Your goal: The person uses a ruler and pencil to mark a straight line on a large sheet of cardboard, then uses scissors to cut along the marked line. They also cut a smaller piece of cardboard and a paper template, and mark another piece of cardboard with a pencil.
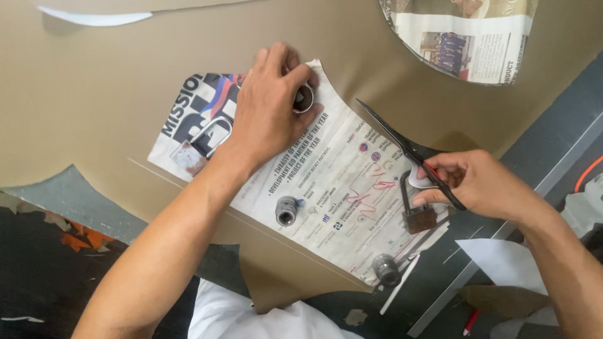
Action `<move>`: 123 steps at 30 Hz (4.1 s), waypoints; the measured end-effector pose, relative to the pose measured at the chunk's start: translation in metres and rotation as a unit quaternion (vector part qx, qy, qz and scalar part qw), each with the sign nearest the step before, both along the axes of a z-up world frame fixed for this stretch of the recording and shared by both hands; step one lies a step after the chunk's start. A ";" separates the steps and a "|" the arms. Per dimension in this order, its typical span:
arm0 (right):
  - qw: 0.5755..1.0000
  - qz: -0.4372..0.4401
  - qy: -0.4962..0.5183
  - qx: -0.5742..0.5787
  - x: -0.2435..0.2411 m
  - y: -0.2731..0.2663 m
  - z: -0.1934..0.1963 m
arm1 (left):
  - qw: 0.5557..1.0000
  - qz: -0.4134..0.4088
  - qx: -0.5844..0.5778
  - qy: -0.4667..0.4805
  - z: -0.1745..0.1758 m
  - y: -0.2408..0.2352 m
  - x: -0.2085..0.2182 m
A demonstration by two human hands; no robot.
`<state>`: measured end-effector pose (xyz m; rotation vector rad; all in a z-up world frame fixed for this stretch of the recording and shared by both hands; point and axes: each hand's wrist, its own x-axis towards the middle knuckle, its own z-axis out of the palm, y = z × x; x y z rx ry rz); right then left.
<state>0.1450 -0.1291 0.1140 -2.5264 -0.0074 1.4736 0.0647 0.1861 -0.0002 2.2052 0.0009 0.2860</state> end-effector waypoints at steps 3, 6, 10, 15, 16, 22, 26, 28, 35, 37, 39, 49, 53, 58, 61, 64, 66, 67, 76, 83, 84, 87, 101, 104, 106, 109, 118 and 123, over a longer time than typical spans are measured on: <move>1.000 -0.021 0.007 -0.022 -0.001 0.003 -0.002 | 1.000 -0.004 -0.010 0.009 0.002 0.001 0.000; 0.999 -0.034 0.011 -0.031 -0.003 0.003 -0.002 | 1.000 -0.006 -0.009 0.007 0.003 0.003 0.001; 0.999 -0.037 0.008 -0.016 -0.006 0.005 -0.003 | 1.000 -0.008 -0.011 0.006 0.003 0.004 0.001; 0.998 -0.047 0.018 -0.035 -0.004 0.010 -0.003 | 1.000 -0.013 -0.008 0.015 0.004 0.006 0.002; 0.998 -0.046 0.017 -0.047 -0.005 0.011 -0.003 | 1.000 -0.014 -0.007 0.016 0.004 0.007 0.003; 0.998 -0.066 -0.001 -0.020 -0.007 0.010 -0.002 | 1.000 -0.014 -0.009 0.010 0.003 0.008 0.003; 0.997 -0.071 0.007 -0.023 -0.007 0.014 0.002 | 1.000 -0.014 -0.018 0.017 0.004 0.007 0.004; 0.997 -0.074 0.009 -0.026 -0.008 0.019 0.004 | 1.000 -0.013 -0.018 0.021 0.005 0.009 0.003; 0.996 -0.085 0.018 -0.018 -0.008 0.027 0.003 | 0.999 -0.012 -0.021 0.025 0.004 0.009 0.004; 0.996 -0.090 0.009 -0.021 -0.010 0.030 0.000 | 0.999 -0.008 -0.027 0.030 0.004 0.009 0.004; 0.995 -0.094 0.005 -0.021 -0.012 0.031 0.002 | 0.999 -0.005 -0.032 0.025 0.005 0.009 0.003; 0.992 -0.122 0.007 0.020 -0.019 0.039 0.003 | 0.999 -0.008 -0.027 0.030 0.005 0.009 0.005; 0.993 -0.114 0.003 0.035 -0.021 0.043 0.003 | 0.999 -0.009 -0.033 0.021 0.006 0.010 0.005; 0.993 -0.117 -0.004 0.027 -0.021 0.048 0.002 | 0.999 -0.010 -0.031 0.019 0.004 0.010 0.005; 0.990 -0.139 0.005 0.002 -0.024 0.053 -0.002 | 0.999 -0.011 -0.032 0.022 0.004 0.010 0.004; 0.989 -0.150 -0.002 0.015 -0.025 0.056 -0.003 | 0.999 -0.007 -0.027 0.022 0.005 0.010 0.005; 0.990 -0.141 -0.008 0.027 -0.026 0.058 -0.003 | 0.999 -0.006 -0.030 0.019 0.005 0.011 0.005; 0.990 -0.136 -0.009 0.027 -0.027 0.059 -0.003 | 0.999 -0.007 -0.032 0.017 0.005 0.011 0.005; 0.991 -0.131 -0.019 0.026 -0.032 0.068 -0.007 | 0.999 -0.006 -0.030 0.028 0.005 0.010 0.005; 0.986 -0.164 -0.016 0.040 -0.036 0.073 -0.008 | 0.999 -0.007 -0.034 0.018 0.007 0.011 0.006; 0.985 -0.168 -0.017 0.037 -0.036 0.074 -0.009 | 0.999 -0.007 -0.034 0.019 0.006 0.011 0.006; 0.984 -0.172 -0.021 0.049 -0.036 0.077 -0.014 | 0.999 -0.007 -0.033 0.019 0.006 0.012 0.006; 0.974 -0.187 -0.046 0.116 -0.043 0.090 -0.021 | 0.999 0.000 -0.035 0.015 0.004 0.012 0.005; 0.970 -0.202 -0.042 0.131 -0.045 0.093 -0.022 | 0.999 -0.002 -0.037 0.021 0.003 0.010 0.004; 0.972 -0.194 -0.046 0.121 -0.047 0.095 -0.022 | 0.999 0.001 -0.035 0.021 0.004 0.010 0.004; 0.973 -0.189 -0.051 0.120 -0.045 0.099 -0.023 | 0.999 0.000 -0.039 0.008 0.006 0.012 0.004; 0.972 -0.196 -0.061 0.113 -0.046 0.108 -0.022 | 0.999 -0.004 -0.039 0.019 0.006 0.012 0.005; 0.974 -0.178 -0.071 0.121 -0.045 0.105 -0.026 | 1.000 -0.007 -0.026 0.015 0.008 0.011 0.009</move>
